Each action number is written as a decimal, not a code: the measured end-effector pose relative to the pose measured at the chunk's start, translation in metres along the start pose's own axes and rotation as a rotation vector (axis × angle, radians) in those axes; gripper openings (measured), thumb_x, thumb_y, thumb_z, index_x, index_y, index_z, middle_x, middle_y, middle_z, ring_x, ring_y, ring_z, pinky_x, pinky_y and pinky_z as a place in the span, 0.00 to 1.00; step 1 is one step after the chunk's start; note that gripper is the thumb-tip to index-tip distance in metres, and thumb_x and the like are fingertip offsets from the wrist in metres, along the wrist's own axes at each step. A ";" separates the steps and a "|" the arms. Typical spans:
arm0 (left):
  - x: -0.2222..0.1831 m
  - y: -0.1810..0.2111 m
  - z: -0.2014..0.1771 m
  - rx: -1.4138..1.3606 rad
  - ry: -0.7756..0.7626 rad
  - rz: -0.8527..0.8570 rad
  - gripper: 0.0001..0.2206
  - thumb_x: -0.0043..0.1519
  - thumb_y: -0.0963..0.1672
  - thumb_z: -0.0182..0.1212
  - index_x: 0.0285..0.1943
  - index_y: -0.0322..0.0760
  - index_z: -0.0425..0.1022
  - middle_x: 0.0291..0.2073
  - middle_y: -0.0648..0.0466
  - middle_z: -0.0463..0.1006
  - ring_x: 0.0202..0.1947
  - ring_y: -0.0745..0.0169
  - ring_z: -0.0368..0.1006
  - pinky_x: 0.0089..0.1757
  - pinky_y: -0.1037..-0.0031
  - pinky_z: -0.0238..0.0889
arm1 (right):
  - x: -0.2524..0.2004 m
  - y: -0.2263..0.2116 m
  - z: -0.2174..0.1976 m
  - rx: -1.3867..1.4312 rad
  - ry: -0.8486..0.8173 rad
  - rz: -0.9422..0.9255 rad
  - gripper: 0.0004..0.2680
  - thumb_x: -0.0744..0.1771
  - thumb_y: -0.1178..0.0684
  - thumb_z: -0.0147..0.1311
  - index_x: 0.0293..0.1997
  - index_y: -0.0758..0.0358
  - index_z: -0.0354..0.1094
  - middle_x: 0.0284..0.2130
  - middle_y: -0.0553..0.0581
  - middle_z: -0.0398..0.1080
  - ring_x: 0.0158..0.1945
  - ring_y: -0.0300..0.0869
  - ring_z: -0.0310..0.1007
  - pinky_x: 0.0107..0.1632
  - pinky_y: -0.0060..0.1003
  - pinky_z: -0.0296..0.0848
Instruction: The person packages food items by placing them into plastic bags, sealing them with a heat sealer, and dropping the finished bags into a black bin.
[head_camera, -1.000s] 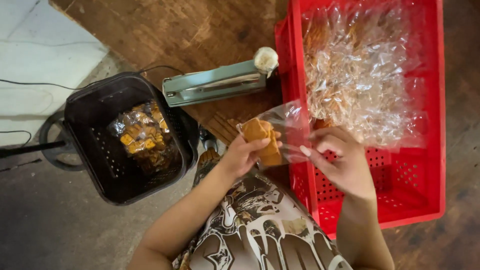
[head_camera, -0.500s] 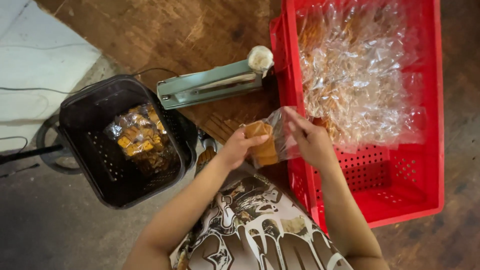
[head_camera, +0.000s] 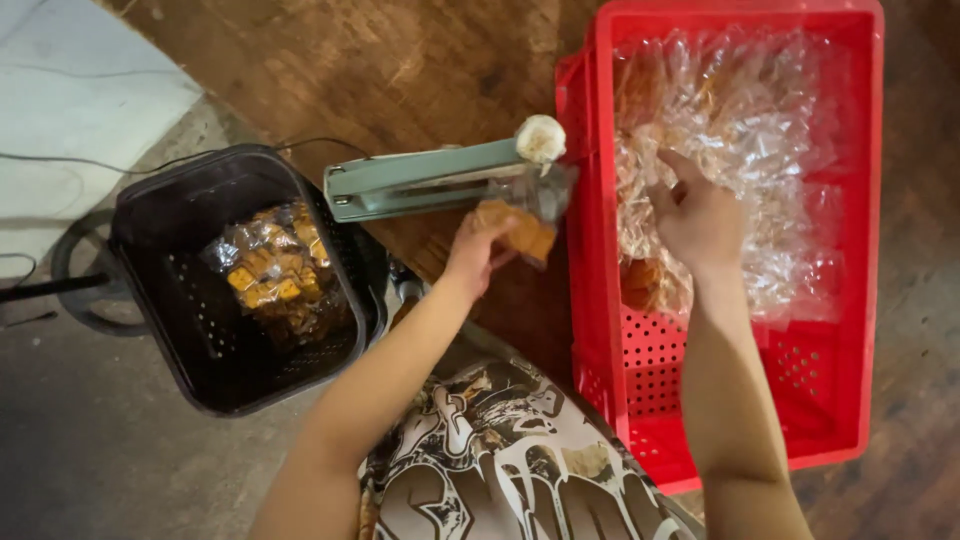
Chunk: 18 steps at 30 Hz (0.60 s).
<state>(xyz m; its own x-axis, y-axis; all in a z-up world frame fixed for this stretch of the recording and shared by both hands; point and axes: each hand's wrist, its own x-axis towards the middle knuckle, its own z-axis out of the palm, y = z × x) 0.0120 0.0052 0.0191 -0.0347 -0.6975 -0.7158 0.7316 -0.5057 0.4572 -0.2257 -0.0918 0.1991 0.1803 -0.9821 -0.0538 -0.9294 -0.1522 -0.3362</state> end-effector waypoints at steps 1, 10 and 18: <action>0.004 0.003 -0.003 -0.058 0.018 0.036 0.23 0.57 0.43 0.68 0.61 0.45 0.66 0.54 0.55 0.75 0.55 0.57 0.72 0.49 0.59 0.71 | 0.005 -0.007 -0.004 0.023 0.011 -0.007 0.14 0.70 0.48 0.57 0.63 0.55 0.74 0.22 0.55 0.74 0.23 0.42 0.72 0.30 0.39 0.69; 0.008 0.009 -0.022 -0.378 0.185 0.236 0.21 0.59 0.42 0.67 0.60 0.49 0.65 0.55 0.58 0.74 0.54 0.59 0.72 0.52 0.61 0.70 | 0.043 -0.094 0.021 0.266 0.220 -0.449 0.05 0.72 0.57 0.59 0.52 0.64 0.77 0.40 0.60 0.76 0.40 0.46 0.76 0.43 0.39 0.73; 0.002 0.013 -0.034 -0.445 0.297 0.304 0.19 0.61 0.44 0.65 0.59 0.47 0.65 0.53 0.57 0.73 0.52 0.59 0.70 0.51 0.61 0.68 | 0.093 -0.126 0.107 -0.067 0.072 -0.575 0.10 0.70 0.55 0.52 0.57 0.57 0.74 0.50 0.58 0.72 0.56 0.57 0.68 0.57 0.56 0.68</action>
<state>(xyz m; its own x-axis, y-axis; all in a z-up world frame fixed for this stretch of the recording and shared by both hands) 0.0448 0.0146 0.0056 0.3646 -0.5734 -0.7337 0.8952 -0.0010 0.4457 -0.0573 -0.1522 0.1360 0.6419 -0.7443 0.1844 -0.7073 -0.6676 -0.2325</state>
